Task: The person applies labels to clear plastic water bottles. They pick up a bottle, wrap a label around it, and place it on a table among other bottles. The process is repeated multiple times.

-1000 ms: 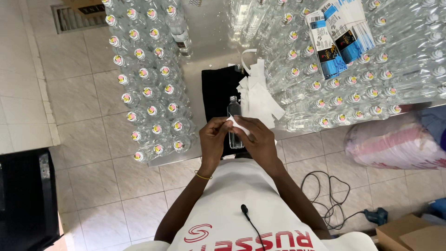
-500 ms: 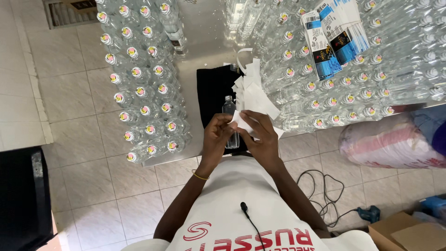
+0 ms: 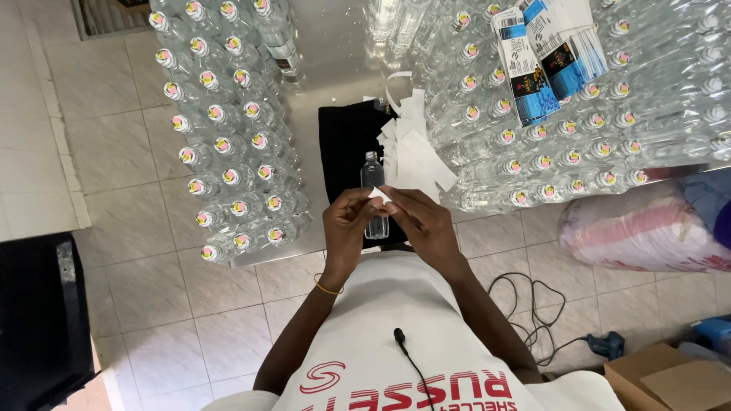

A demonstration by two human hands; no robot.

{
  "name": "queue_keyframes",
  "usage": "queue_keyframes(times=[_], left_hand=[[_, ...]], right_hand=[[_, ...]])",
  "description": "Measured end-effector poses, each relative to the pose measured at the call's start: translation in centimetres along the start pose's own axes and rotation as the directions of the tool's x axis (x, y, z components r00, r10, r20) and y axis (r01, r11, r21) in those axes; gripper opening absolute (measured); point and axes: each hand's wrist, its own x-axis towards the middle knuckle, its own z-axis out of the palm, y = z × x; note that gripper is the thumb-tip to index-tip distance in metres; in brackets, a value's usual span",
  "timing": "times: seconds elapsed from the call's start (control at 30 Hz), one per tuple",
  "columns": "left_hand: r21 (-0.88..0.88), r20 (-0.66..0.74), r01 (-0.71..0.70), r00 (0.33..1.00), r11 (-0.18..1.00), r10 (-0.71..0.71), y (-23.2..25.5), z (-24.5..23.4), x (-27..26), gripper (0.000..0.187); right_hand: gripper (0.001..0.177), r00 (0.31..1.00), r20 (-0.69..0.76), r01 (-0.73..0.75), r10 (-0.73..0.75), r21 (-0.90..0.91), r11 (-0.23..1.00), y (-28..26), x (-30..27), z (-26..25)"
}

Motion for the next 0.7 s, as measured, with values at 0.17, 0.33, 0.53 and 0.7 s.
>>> queue_keyframes(times=[0.17, 0.33, 0.53, 0.7], left_hand=[[-0.031, 0.030, 0.018, 0.999, 0.999, -0.017, -2.4, -1.6, 0.2, 0.026], [-0.086, 0.086, 0.059, 0.995, 0.995, -0.052, -0.3, -0.7, 0.2, 0.025], [0.001, 0.041, 0.047, 0.998, 0.999, -0.047, -0.5, -0.3, 0.6, 0.023], [0.052, 0.018, 0.062, 0.998, 0.997, -0.063, -0.9, -0.2, 0.8, 0.022]], right_hand=[[0.043, 0.999, 0.029, -0.051, 0.044, 0.298, 0.953, 1.3, -0.1, 0.0], [0.047, 1.000, 0.017, -0.010, 0.008, 0.132, 0.991, 0.3, 0.3, -0.8], [0.045, 0.999, -0.011, 0.047, -0.047, -0.036, 0.998, 0.2, 0.3, -0.5], [0.037, 1.000, -0.018, -0.007, 0.007, 0.046, 0.999, 1.5, -0.3, 0.2]])
